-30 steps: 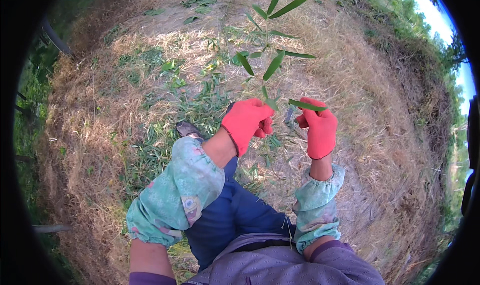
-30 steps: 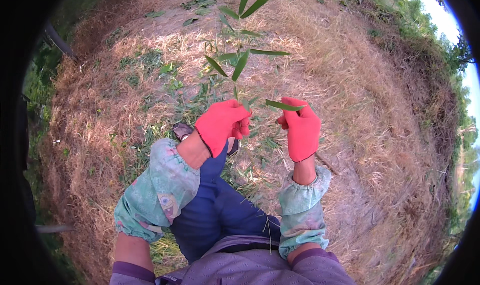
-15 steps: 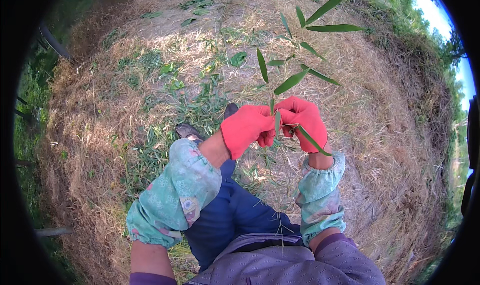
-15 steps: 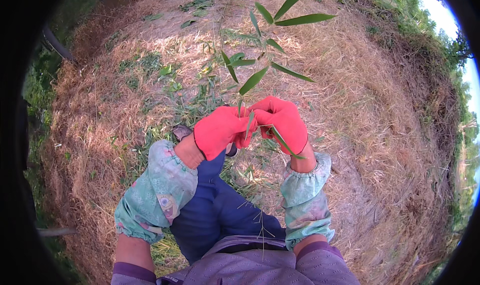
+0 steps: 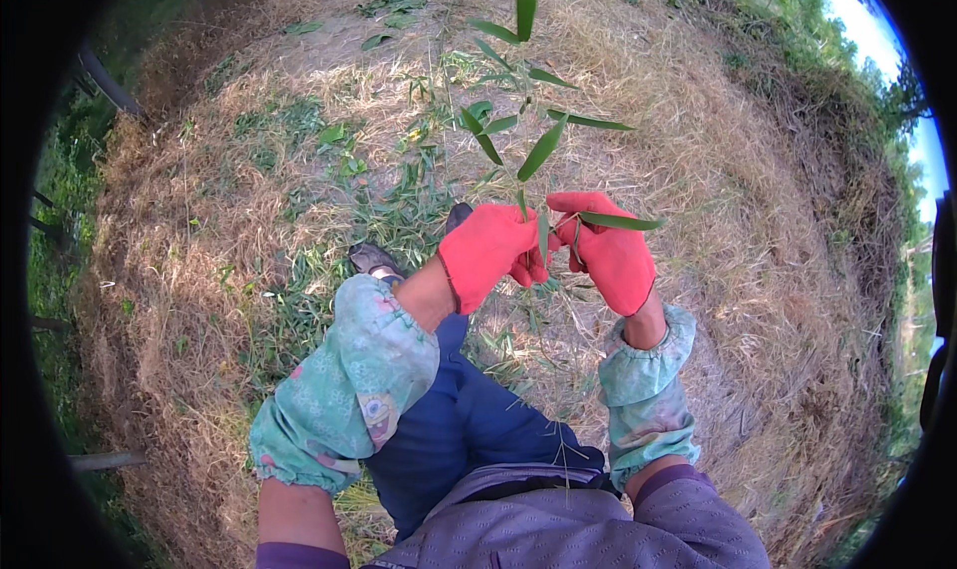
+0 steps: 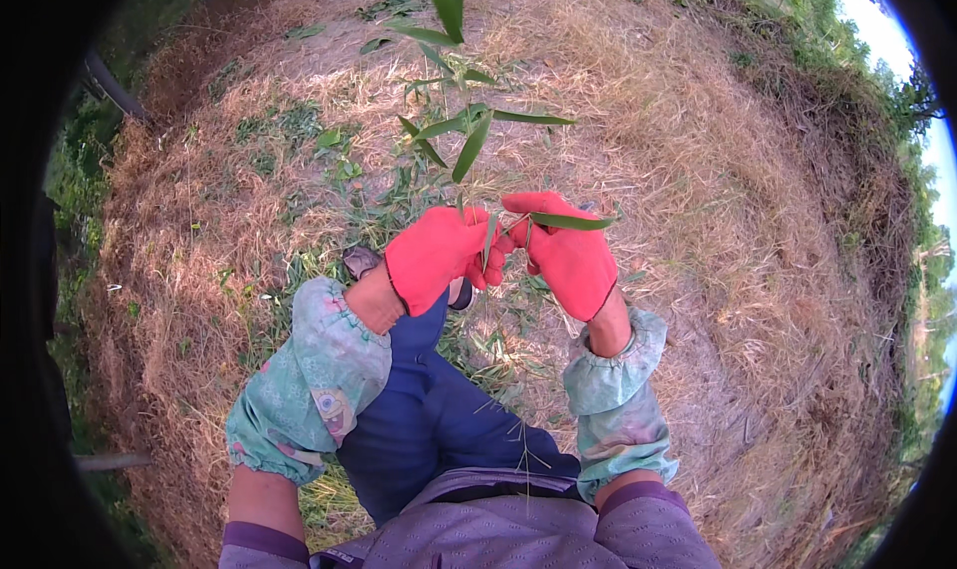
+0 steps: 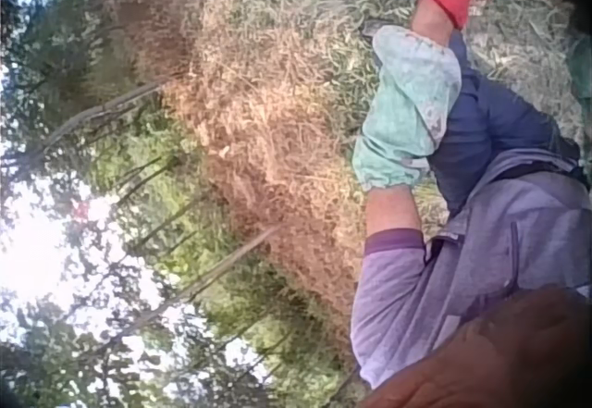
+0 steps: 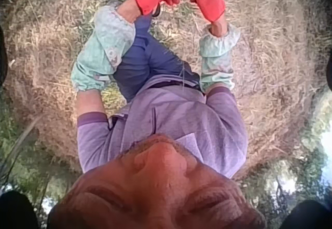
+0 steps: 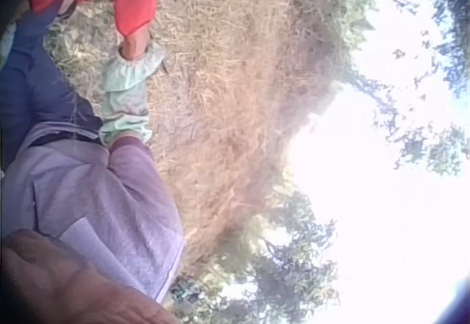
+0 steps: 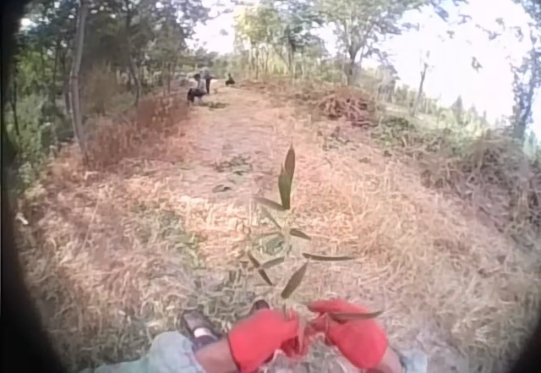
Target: The person sits on the ground and strips leaves from plant stems by hand, placing the stripped leaves into a pile on their lap. The person handles multiple stems one at a time, removing foliage and discarding the bare stems.
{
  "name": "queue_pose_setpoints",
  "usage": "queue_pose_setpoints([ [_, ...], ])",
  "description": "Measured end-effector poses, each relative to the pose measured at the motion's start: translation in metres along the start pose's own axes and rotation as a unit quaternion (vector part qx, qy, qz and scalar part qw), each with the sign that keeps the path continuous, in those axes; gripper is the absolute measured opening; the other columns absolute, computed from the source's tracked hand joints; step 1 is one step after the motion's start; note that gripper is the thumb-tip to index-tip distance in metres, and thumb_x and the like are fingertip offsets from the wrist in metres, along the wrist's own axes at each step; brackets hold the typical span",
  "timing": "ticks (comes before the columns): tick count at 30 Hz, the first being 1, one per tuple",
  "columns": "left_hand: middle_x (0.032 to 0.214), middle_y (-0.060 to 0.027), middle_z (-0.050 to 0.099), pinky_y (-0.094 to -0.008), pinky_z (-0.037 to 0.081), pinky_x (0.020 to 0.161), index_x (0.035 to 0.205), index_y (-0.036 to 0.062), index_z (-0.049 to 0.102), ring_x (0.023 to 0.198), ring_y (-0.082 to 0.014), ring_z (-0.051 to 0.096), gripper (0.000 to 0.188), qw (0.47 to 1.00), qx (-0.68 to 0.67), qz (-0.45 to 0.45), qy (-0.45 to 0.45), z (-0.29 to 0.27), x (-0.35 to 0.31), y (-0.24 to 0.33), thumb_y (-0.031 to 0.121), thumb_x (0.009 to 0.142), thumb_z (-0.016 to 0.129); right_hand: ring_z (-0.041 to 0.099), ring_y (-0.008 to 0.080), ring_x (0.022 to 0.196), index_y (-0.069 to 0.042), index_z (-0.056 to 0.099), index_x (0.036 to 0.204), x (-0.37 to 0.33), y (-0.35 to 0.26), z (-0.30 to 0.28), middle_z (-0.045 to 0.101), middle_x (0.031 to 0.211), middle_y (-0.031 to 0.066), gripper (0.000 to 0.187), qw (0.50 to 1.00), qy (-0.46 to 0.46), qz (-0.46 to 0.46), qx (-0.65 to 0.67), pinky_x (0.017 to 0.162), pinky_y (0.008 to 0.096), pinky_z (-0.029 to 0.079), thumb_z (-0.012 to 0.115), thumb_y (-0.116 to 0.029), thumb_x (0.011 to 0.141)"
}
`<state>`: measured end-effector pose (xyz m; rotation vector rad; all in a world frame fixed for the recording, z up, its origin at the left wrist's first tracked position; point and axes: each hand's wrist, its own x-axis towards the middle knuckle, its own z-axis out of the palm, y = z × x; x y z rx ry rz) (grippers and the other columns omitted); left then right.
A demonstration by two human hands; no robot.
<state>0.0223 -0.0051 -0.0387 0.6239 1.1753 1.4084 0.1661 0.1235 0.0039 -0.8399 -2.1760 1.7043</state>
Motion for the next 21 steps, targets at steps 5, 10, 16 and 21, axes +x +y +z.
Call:
queue_pose_setpoints([
  [5,0.084,-0.0117,0.068,-0.0305,0.054,0.059,0.109,-0.0029,0.064,0.071,-0.0206,0.068,0.032,1.000,0.011,-0.004,0.011,0.000,-0.001,0.000,0.027,0.100,0.057,0.062,0.0123,0.067,-0.003,0.067,0.117,-0.004,-0.006,0.002,0.072,0.087,0.0062,0.026,0.995,-0.044,-0.029,-0.083,0.061,0.0287,0.051,0.065,-0.012,0.092],
  [10,0.087,-0.0127,0.069,-0.0301,0.056,0.061,0.108,-0.0030,0.064,0.074,-0.0233,0.071,0.030,0.999,0.020,-0.037,0.023,0.000,0.004,-0.003,0.025,0.099,0.058,0.069,0.0263,0.072,-0.005,0.068,0.106,0.001,0.019,0.005,0.070,0.086,0.0112,0.019,0.950,0.030,-0.206,-0.232,0.063,0.0366,0.053,0.067,-0.007,0.087],
  [16,0.086,-0.0152,0.068,-0.0337,0.058,0.061,0.101,-0.0050,0.061,0.073,-0.0253,0.071,0.023,0.998,0.037,-0.037,0.043,0.011,0.000,0.004,0.017,0.099,0.057,0.068,0.0354,0.076,-0.006,0.066,0.093,0.000,0.021,0.005,0.068,0.083,0.0139,0.008,0.922,0.087,-0.273,-0.260,0.063,0.0421,0.052,0.066,-0.005,0.085],
  [21,0.093,-0.0132,0.068,-0.0345,0.060,0.068,0.110,-0.0028,0.059,0.080,-0.0255,0.072,0.023,0.997,-0.011,-0.013,0.073,0.002,0.002,0.000,0.016,0.097,0.061,0.067,0.0370,0.074,-0.005,0.065,0.092,0.000,0.024,0.006,0.066,0.080,0.0164,0.006,0.916,0.167,-0.184,-0.314,0.061,0.0416,0.051,0.066,-0.004,0.086],
])
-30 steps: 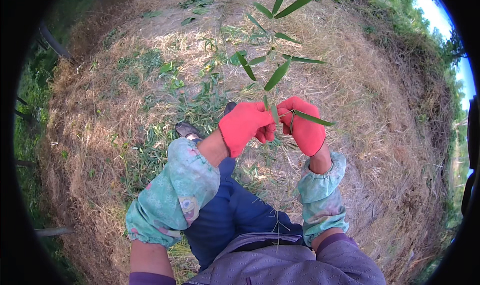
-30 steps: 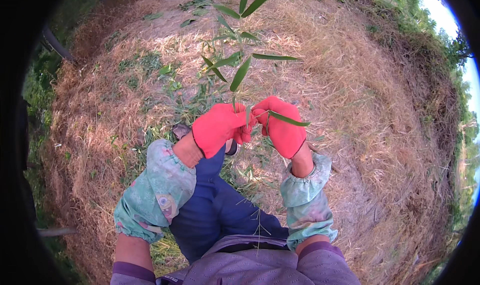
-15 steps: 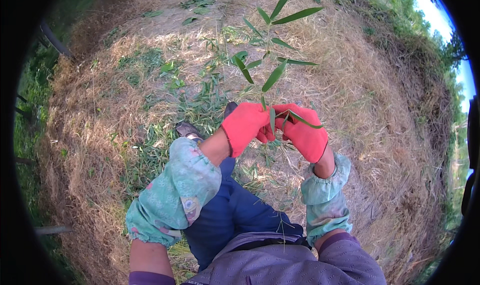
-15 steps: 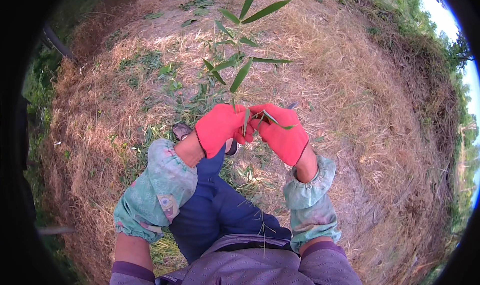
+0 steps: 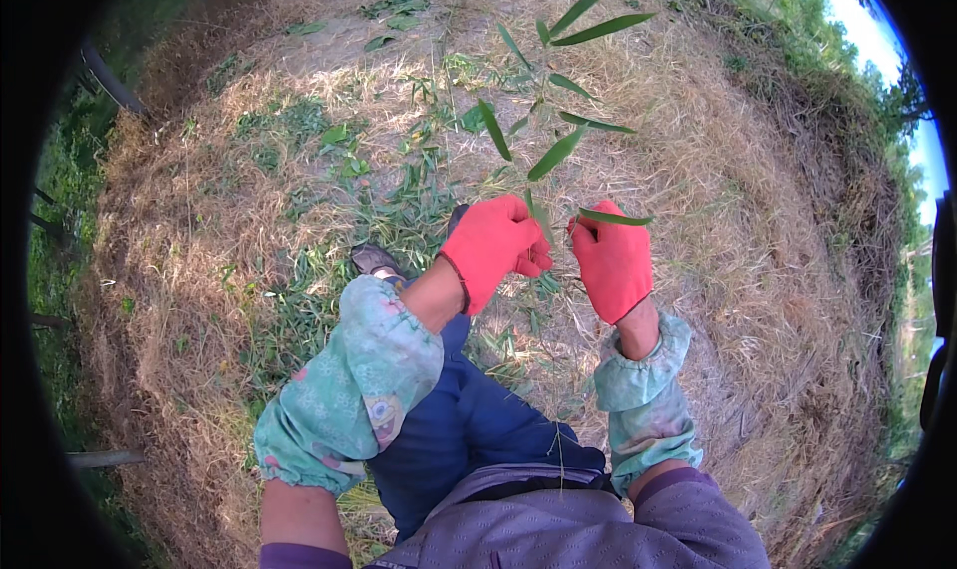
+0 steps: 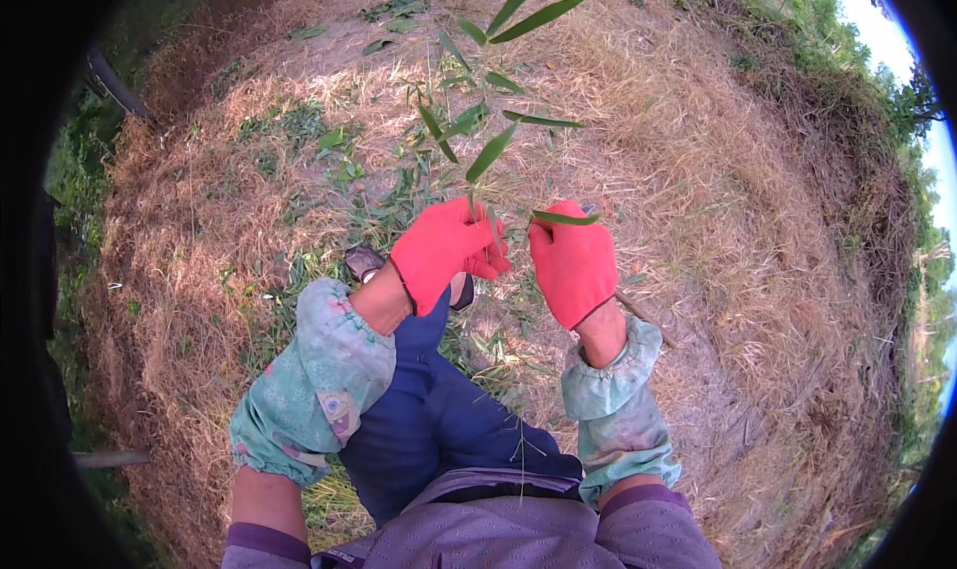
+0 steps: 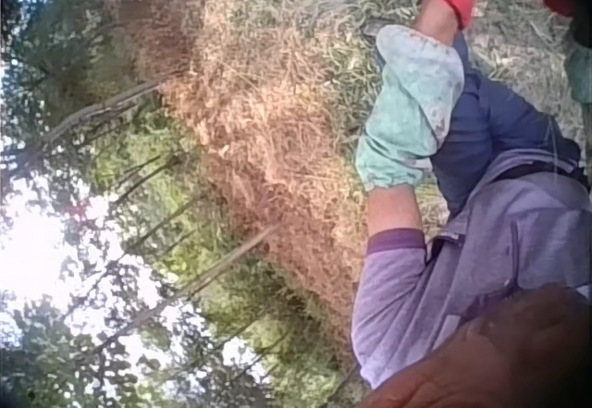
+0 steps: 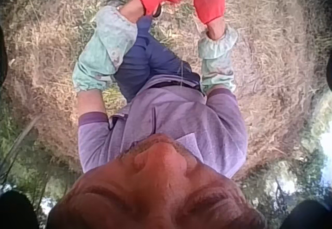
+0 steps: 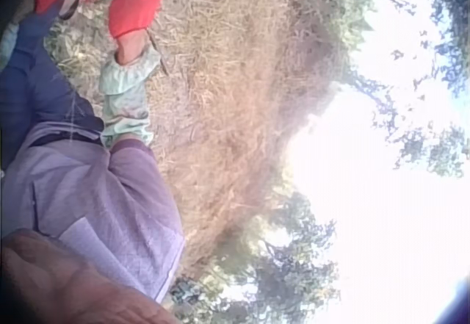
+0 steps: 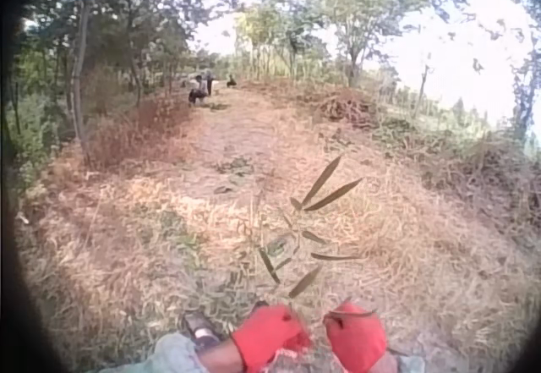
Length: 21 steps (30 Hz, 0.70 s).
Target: The person sits on the ground and strips leaves from plant stems by hand, placing the stripped leaves into a pile on their lap. The person handles multiple stems one at a time, removing foliage and discarding the bare stems.
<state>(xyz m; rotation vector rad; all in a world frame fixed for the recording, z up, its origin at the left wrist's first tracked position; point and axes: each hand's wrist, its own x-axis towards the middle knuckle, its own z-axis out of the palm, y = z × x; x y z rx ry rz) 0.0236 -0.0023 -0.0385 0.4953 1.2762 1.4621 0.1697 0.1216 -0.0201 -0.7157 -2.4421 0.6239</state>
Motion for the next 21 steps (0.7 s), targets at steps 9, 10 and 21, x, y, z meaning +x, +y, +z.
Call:
queue_pose_setpoints([
  [9,0.094,-0.0142,0.069,-0.0340,0.059,0.069,0.114,-0.0051,0.059,0.081,-0.0248,0.071,0.028,0.999,0.005,0.010,-0.034,0.001,-0.003,0.002,0.020,0.103,0.053,0.068,0.0229,0.075,-0.007,0.067,0.121,0.002,-0.008,-0.006,0.071,0.088,0.0126,0.035,0.980,-0.025,0.098,0.174,0.070,0.0339,0.053,0.065,-0.004,0.086],
  [10,0.094,-0.0142,0.069,-0.0337,0.059,0.069,0.114,-0.0053,0.059,0.080,-0.0248,0.071,0.029,0.999,0.011,0.014,-0.038,0.001,-0.001,0.000,0.021,0.103,0.052,0.068,0.0236,0.076,-0.008,0.066,0.123,0.000,-0.008,-0.008,0.071,0.089,0.0131,0.038,0.981,-0.054,0.093,0.161,0.071,0.0340,0.053,0.064,-0.003,0.086],
  [21,0.086,-0.0133,0.069,-0.0311,0.057,0.063,0.102,-0.0031,0.063,0.076,-0.0230,0.071,0.036,0.995,0.075,-0.018,-0.061,-0.001,-0.005,0.002,0.031,0.103,0.054,0.065,0.0173,0.074,-0.011,0.068,0.123,0.000,-0.014,-0.006,0.070,0.086,0.0083,0.043,0.989,-0.084,-0.037,0.118,0.070,0.0329,0.052,0.062,0.002,0.083],
])
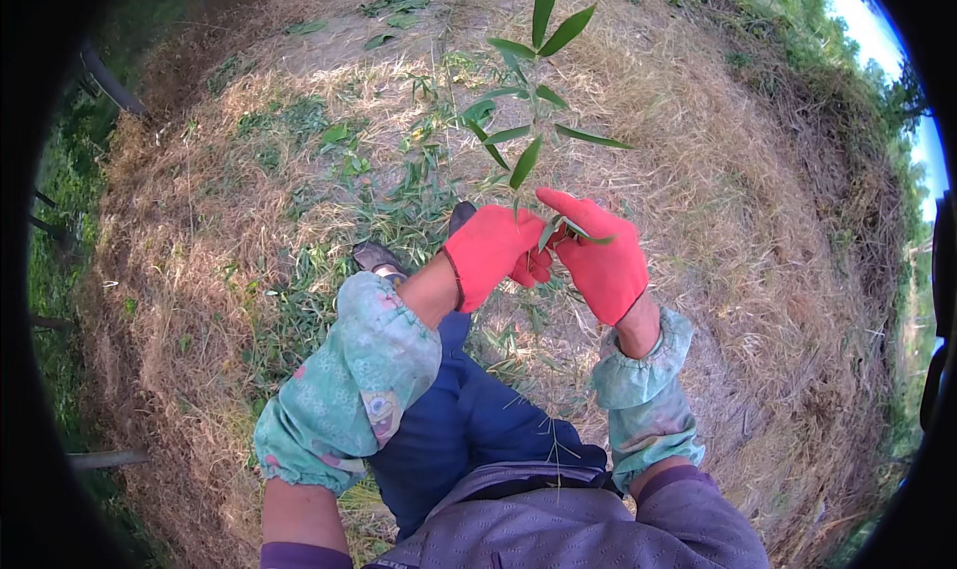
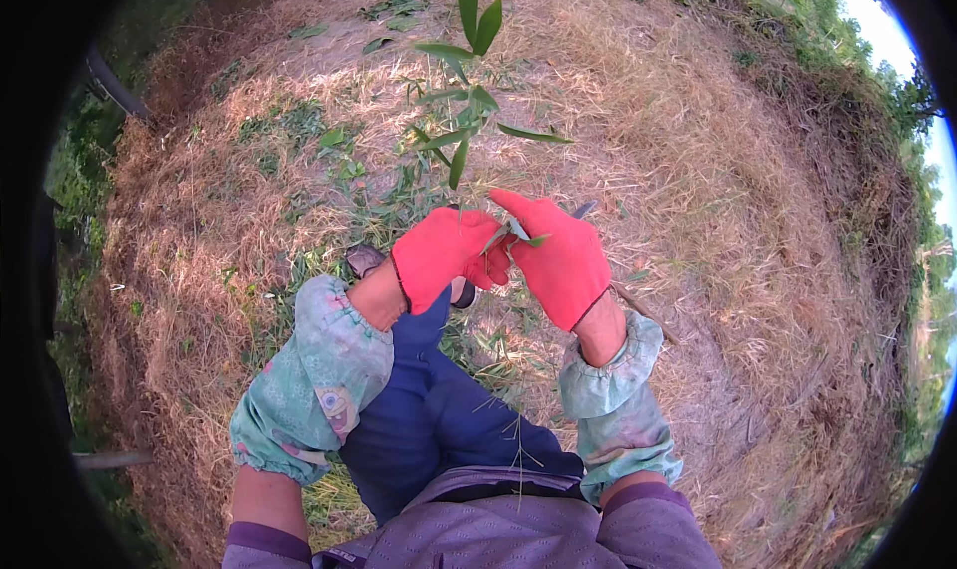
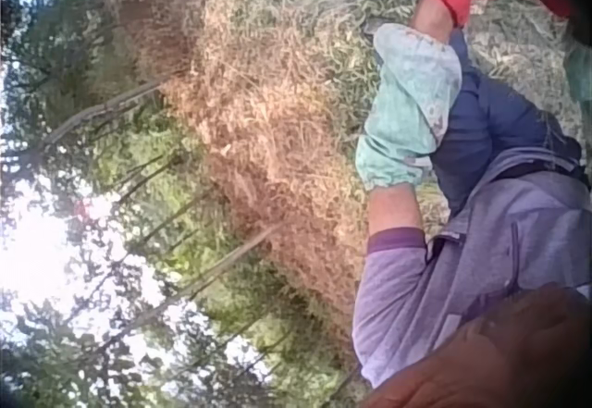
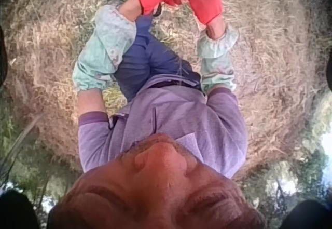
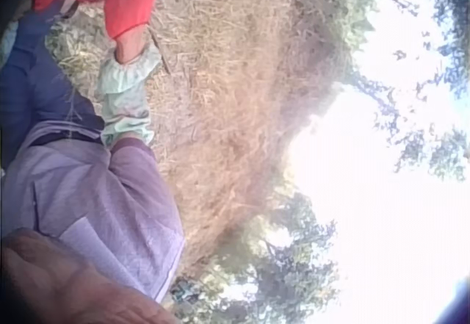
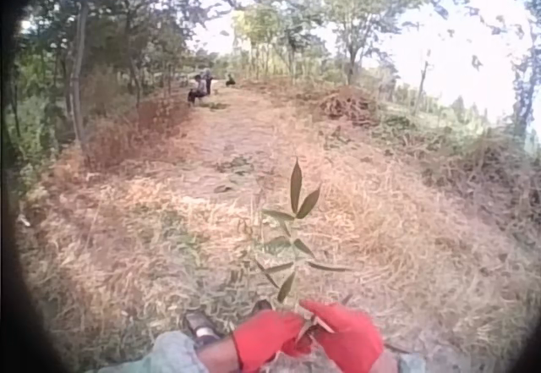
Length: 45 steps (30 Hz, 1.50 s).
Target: The person sits on the ground and strips leaves from plant stems by hand, placing the stripped leaves into a pile on their lap. The person handles multiple stems one at a time, removing foliage and discarding the bare stems.
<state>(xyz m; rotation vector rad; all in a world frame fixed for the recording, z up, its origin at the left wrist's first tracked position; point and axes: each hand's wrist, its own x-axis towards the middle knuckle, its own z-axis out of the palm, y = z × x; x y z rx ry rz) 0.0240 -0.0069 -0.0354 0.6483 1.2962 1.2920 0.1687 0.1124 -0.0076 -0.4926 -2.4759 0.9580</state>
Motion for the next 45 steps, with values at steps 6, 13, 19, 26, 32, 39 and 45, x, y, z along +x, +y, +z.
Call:
queue_pose_setpoints([
  [6,0.085,-0.0144,0.068,-0.0327,0.055,0.058,0.100,-0.0057,0.061,0.071,-0.0241,0.070,0.028,0.999,0.037,-0.007,0.003,0.003,0.000,-0.001,0.021,0.101,0.054,0.069,0.0364,0.080,-0.005,0.064,0.094,-0.002,0.014,0.000,0.068,0.087,0.0154,0.012,0.995,-0.054,-0.005,-0.083,0.068,0.0419,0.053,0.066,-0.003,0.082],
  [13,0.076,-0.0085,0.067,-0.0284,0.053,0.054,0.089,-0.0015,0.062,0.064,-0.0168,0.068,0.024,0.996,-0.004,0.012,0.087,0.007,-0.002,0.006,0.019,0.100,0.056,0.069,0.0348,0.075,-0.004,0.064,0.094,-0.007,0.008,0.004,0.068,0.083,0.0149,0.013,0.997,0.075,-0.037,-0.002,0.063,0.0397,0.053,0.069,-0.001,0.082],
  [19,0.070,-0.0047,0.064,-0.0272,0.049,0.049,0.093,-0.0004,0.064,0.057,-0.0137,0.064,0.026,0.999,0.047,-0.008,0.020,0.010,-0.012,0.009,0.025,0.096,0.060,0.069,0.0242,0.068,-0.003,0.066,0.094,-0.003,0.038,-0.004,0.069,0.080,0.0121,0.010,0.979,0.193,0.027,-0.062,0.060,0.0365,0.052,0.069,-0.006,0.085],
  [26,0.071,-0.0048,0.064,-0.0278,0.048,0.049,0.097,-0.0007,0.065,0.055,-0.0144,0.063,0.024,0.991,0.123,-0.014,0.045,0.013,-0.009,0.007,0.023,0.094,0.059,0.059,0.0104,0.057,0.001,0.072,0.098,0.004,0.022,-0.015,0.065,0.069,0.0062,0.026,0.935,-0.007,0.252,0.250,0.051,0.0295,0.046,0.068,-0.023,0.089],
  [32,0.074,-0.0095,0.065,-0.0330,0.050,0.051,0.101,-0.0014,0.064,0.057,-0.0181,0.066,0.023,0.950,0.296,0.024,0.095,0.010,-0.003,-0.007,0.020,0.094,0.059,0.058,0.0123,0.055,-0.001,0.072,0.092,0.019,0.015,-0.009,0.064,0.073,0.0051,0.033,0.956,-0.209,0.173,0.116,0.051,0.0281,0.044,0.068,-0.033,0.089],
  [39,0.074,-0.0110,0.065,-0.0339,0.050,0.051,0.096,-0.0023,0.064,0.057,-0.0184,0.066,0.025,0.937,0.330,0.030,0.107,0.008,0.003,-0.014,0.023,0.093,0.064,0.057,0.0093,0.069,-0.001,0.070,0.089,0.014,0.025,-0.002,0.062,0.078,0.0031,0.028,0.956,-0.211,0.180,0.097,0.062,0.0290,0.046,0.075,-0.028,0.084],
  [45,0.074,-0.0090,0.066,-0.0321,0.051,0.051,0.093,-0.0012,0.064,0.056,-0.0168,0.066,0.026,0.944,0.317,0.017,0.093,0.011,-0.004,0.002,0.024,0.091,0.068,0.055,0.0085,0.072,-0.001,0.069,0.086,0.014,0.025,-0.004,0.063,0.078,0.0006,0.020,0.970,-0.195,0.101,0.105,0.064,0.0282,0.044,0.072,-0.021,0.085],
])
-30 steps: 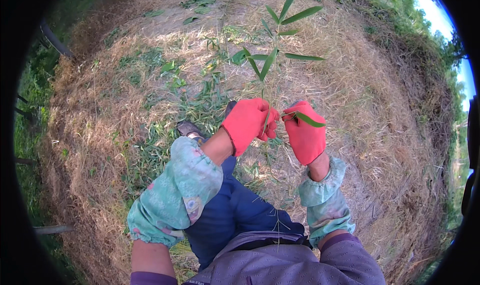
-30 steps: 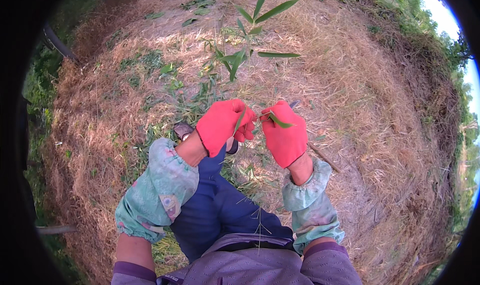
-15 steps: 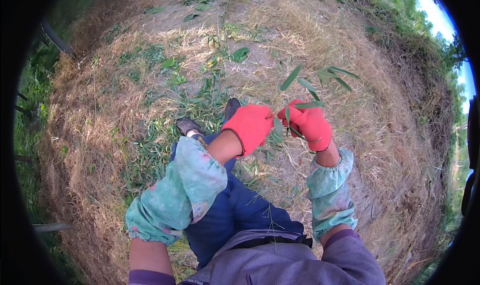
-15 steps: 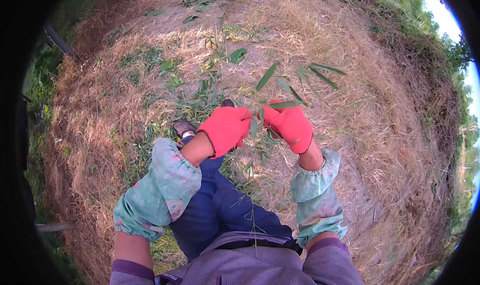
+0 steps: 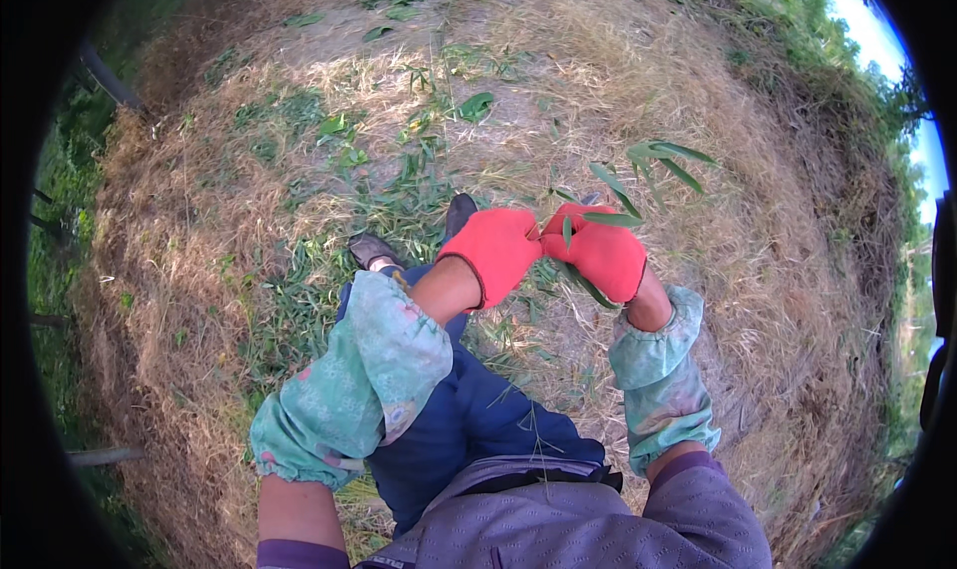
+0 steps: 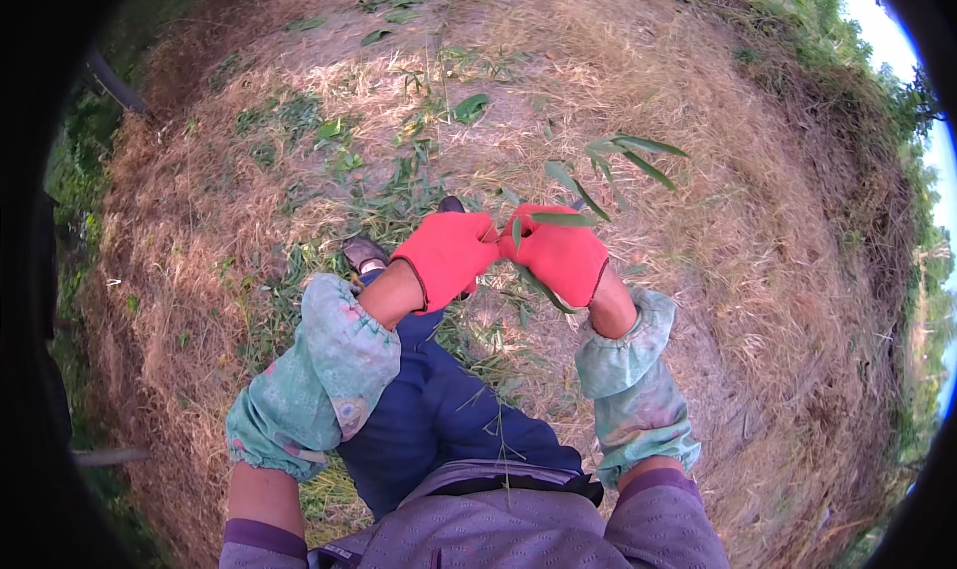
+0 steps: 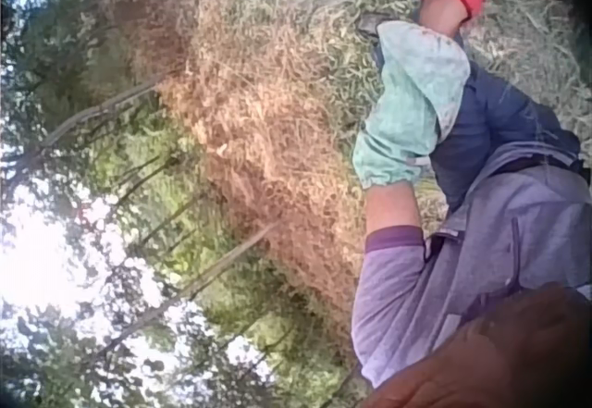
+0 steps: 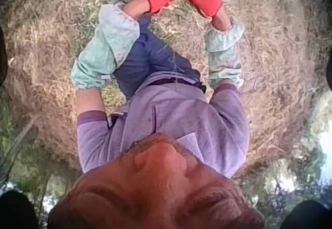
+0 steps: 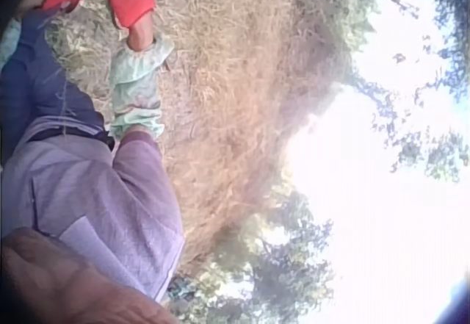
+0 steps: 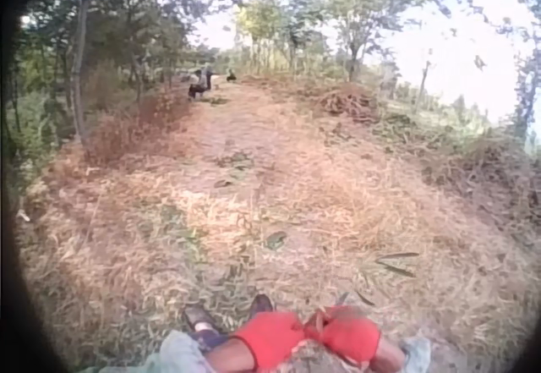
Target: The person sits on the ground and strips leaves from plant stems by hand, placing the stripped leaves into a pile on their lap. The person handles multiple stems one at a time, removing foliage and discarding the bare stems.
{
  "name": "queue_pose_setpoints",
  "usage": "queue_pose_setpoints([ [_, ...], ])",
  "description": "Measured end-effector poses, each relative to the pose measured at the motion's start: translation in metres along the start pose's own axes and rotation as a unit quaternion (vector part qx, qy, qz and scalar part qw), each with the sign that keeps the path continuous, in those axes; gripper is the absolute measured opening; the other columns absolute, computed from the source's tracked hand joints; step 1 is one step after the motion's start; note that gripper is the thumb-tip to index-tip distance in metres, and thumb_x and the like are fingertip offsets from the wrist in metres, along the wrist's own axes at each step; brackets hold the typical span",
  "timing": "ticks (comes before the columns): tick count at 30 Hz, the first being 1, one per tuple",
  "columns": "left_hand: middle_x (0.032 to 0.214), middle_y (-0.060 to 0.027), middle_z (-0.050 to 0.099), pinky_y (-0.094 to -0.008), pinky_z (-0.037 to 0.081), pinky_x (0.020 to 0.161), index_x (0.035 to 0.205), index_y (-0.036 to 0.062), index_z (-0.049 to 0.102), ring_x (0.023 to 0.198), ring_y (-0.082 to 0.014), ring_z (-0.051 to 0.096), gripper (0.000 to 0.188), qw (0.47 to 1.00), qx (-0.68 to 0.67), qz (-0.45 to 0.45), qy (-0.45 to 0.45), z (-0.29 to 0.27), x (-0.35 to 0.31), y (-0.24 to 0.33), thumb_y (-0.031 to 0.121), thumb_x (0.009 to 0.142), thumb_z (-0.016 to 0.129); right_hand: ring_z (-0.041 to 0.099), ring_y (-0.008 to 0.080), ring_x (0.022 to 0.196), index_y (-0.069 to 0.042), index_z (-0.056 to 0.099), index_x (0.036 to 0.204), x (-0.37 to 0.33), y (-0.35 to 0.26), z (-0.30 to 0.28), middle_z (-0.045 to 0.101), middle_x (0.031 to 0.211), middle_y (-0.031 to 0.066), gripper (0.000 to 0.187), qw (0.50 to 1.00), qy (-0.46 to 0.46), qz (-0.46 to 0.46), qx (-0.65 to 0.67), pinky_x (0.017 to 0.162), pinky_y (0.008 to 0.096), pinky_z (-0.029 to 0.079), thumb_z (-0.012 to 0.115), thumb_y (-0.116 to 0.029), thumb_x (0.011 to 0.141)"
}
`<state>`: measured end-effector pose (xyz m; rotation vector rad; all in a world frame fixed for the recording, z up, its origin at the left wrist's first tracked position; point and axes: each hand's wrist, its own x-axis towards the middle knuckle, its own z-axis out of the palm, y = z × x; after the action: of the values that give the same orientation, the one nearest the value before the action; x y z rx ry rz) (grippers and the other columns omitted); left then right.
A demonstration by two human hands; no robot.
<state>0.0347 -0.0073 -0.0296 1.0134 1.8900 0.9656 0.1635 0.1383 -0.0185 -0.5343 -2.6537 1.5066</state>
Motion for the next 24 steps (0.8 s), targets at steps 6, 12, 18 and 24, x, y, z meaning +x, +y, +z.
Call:
queue_pose_setpoints([
  [6,0.077,-0.0124,0.069,-0.0338,0.053,0.057,0.092,-0.0022,0.065,0.061,-0.0192,0.068,0.031,0.998,-0.030,-0.019,-0.051,-0.010,-0.002,0.000,0.029,0.089,0.069,0.055,0.0088,0.063,-0.003,0.068,0.085,-0.003,0.004,-0.009,0.061,0.072,0.0009,0.019,0.982,-0.057,0.034,0.177,0.055,0.0266,0.041,0.070,-0.022,0.089],
  [12,0.075,-0.0099,0.066,-0.0327,0.053,0.057,0.090,-0.0037,0.064,0.060,-0.0183,0.067,0.030,0.988,-0.128,0.005,-0.084,-0.014,-0.009,0.008,0.026,0.089,0.066,0.051,0.0060,0.054,-0.005,0.067,0.086,-0.004,0.020,-0.003,0.061,0.071,-0.0007,0.017,0.948,-0.049,0.085,0.304,0.047,0.0233,0.036,0.071,-0.021,0.088],
  [18,0.071,-0.0047,0.062,-0.0290,0.047,0.048,0.092,0.0009,0.065,0.054,-0.0145,0.062,0.023,0.990,-0.121,-0.032,-0.058,-0.012,0.001,-0.002,0.024,0.092,0.064,0.065,0.0185,0.072,-0.001,0.068,0.084,0.008,0.027,0.004,0.068,0.077,0.0067,0.014,0.995,0.075,-0.023,-0.055,0.065,0.0343,0.049,0.068,-0.015,0.086],
  [24,0.071,-0.0052,0.062,-0.0279,0.046,0.046,0.092,0.0002,0.065,0.054,-0.0151,0.063,0.019,0.978,-0.202,-0.051,0.018,-0.012,0.001,-0.003,0.019,0.093,0.062,0.070,0.0303,0.085,-0.003,0.071,0.104,0.004,0.051,-0.011,0.072,0.092,0.0168,0.021,0.947,0.306,0.007,-0.094,0.077,0.0385,0.053,0.064,-0.011,0.086],
])
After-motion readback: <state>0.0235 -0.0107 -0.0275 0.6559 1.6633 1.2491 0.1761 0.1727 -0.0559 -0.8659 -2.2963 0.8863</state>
